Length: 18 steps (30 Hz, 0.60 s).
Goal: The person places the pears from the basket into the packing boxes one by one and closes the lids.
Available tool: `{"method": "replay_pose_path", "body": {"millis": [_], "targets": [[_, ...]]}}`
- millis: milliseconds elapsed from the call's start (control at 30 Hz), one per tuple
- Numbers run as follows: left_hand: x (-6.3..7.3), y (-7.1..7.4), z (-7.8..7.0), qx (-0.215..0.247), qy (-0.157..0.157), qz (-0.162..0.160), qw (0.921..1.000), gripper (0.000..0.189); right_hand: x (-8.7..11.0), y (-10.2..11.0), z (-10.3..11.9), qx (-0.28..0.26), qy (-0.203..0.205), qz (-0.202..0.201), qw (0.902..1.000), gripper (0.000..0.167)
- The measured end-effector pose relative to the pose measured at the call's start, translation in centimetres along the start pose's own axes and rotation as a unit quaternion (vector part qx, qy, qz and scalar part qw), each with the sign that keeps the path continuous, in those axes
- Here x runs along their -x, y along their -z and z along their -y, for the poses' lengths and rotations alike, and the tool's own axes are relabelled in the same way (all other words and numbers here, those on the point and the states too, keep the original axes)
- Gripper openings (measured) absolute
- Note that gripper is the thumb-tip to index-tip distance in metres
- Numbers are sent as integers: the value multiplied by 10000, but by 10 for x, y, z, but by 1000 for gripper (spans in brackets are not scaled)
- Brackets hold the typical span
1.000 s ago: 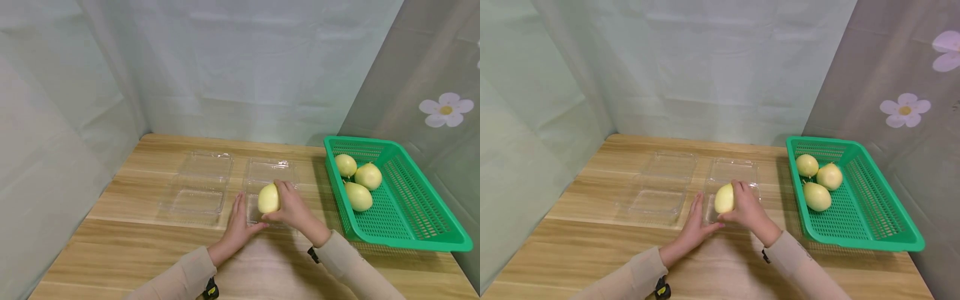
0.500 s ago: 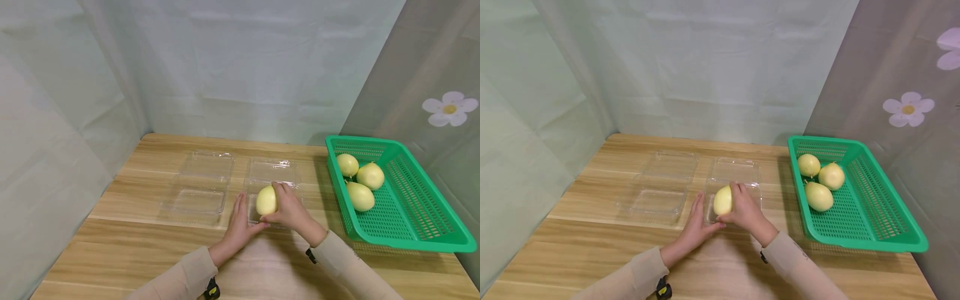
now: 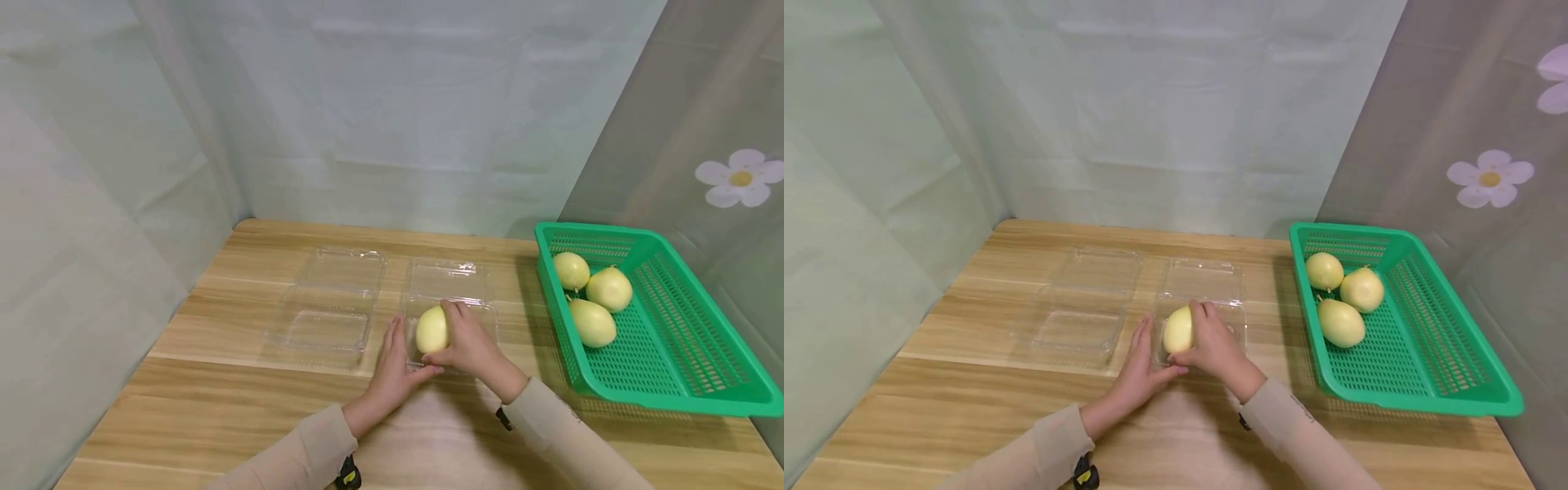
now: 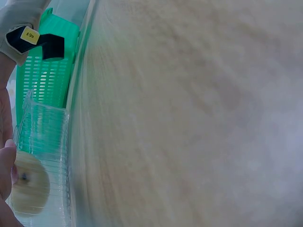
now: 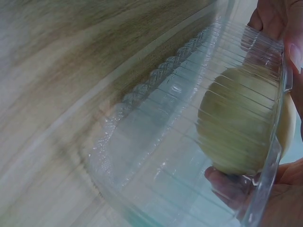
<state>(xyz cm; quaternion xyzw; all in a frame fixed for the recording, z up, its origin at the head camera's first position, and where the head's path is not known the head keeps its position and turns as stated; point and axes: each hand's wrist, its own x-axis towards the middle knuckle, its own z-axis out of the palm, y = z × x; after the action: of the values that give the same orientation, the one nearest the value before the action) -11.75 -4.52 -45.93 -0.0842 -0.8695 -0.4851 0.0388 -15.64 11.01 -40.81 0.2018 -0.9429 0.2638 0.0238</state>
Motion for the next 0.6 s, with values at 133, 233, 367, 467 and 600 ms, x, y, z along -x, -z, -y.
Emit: {"method": "replay_pose_path", "body": {"millis": [133, 233, 367, 467, 600], "targets": [[0, -1, 1, -18, -6, -24, 10000, 110, -1, -1, 0, 2, 25, -2, 10000, 101], [0, -1, 1, -64, 0, -38, 10000, 109, -2, -3, -1, 30, 10, 36, 10000, 100], [0, -1, 0, -93, 8, -38, 9999, 109, -5, -6, -1, -23, -1, 121, 9999, 100], [0, -1, -1, -97, -21, -43, 9999, 109, -6, -8, 0, -92, 22, 150, 9998, 100], [0, 0, -2, -120, -67, -56, 9999, 109, -8, -10, -1, -110, 22, 171, 9998, 99]]}}
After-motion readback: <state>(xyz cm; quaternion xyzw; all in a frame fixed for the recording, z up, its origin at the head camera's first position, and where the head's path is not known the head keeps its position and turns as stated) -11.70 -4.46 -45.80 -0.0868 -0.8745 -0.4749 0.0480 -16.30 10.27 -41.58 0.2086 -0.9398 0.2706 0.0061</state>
